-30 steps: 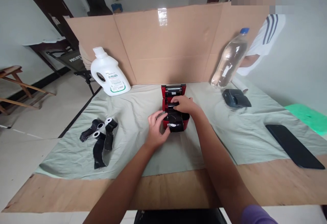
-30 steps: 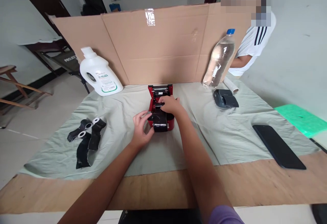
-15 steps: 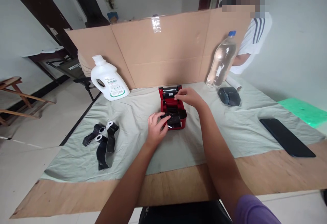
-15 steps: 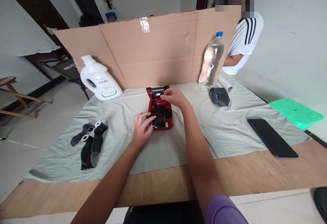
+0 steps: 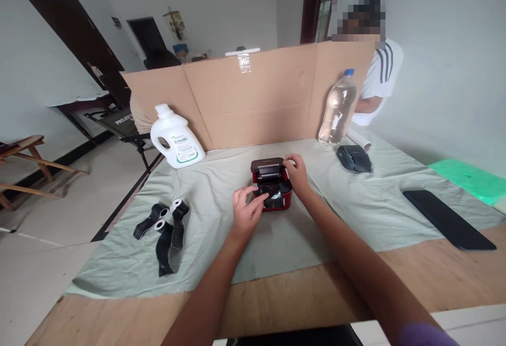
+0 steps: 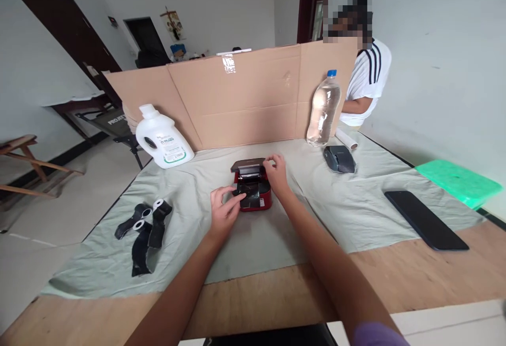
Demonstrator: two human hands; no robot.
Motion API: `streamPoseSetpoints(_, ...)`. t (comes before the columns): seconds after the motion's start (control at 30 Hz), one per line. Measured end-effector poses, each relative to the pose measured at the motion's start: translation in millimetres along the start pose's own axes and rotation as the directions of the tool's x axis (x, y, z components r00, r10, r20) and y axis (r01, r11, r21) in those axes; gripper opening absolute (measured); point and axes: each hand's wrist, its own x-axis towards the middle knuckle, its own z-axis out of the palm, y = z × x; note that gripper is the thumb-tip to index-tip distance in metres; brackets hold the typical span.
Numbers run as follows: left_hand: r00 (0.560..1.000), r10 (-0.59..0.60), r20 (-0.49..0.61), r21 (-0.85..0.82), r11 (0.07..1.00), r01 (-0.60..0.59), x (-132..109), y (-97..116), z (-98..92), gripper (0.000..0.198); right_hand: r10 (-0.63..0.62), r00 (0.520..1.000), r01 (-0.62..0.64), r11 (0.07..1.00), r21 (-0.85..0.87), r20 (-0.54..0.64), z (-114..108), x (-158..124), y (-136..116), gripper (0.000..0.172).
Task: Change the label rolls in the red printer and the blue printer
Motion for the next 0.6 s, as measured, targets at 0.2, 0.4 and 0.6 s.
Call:
streamPoseSetpoints(0.2, 1.0, -0.006, -0.022, 0.006, 1.0, 0.006, -1, 2, 2.8, 0.03, 0.124, 0.98, -0.142, 0.984, 0.108, 0.155, -17, -27, 23, 0.044)
streamPoseSetpoints(0.4, 0.999, -0.039, 0.031, 0.007, 0.999, 0.039, -2, 1, 2.5, 0.029, 0.167, 0.956, -0.242, 0.914, 0.327, 0.242, -8, -30, 21, 0.048)
streamPoseSetpoints(0.6, 0.934, -0.225, 0.277, 0.077, 0.974, 0.212, 2, -8, 6.6, 0.075, 0.2, 0.937, -0.292, 0.898, 0.33, 0.285, -11, -31, 17, 0.054)
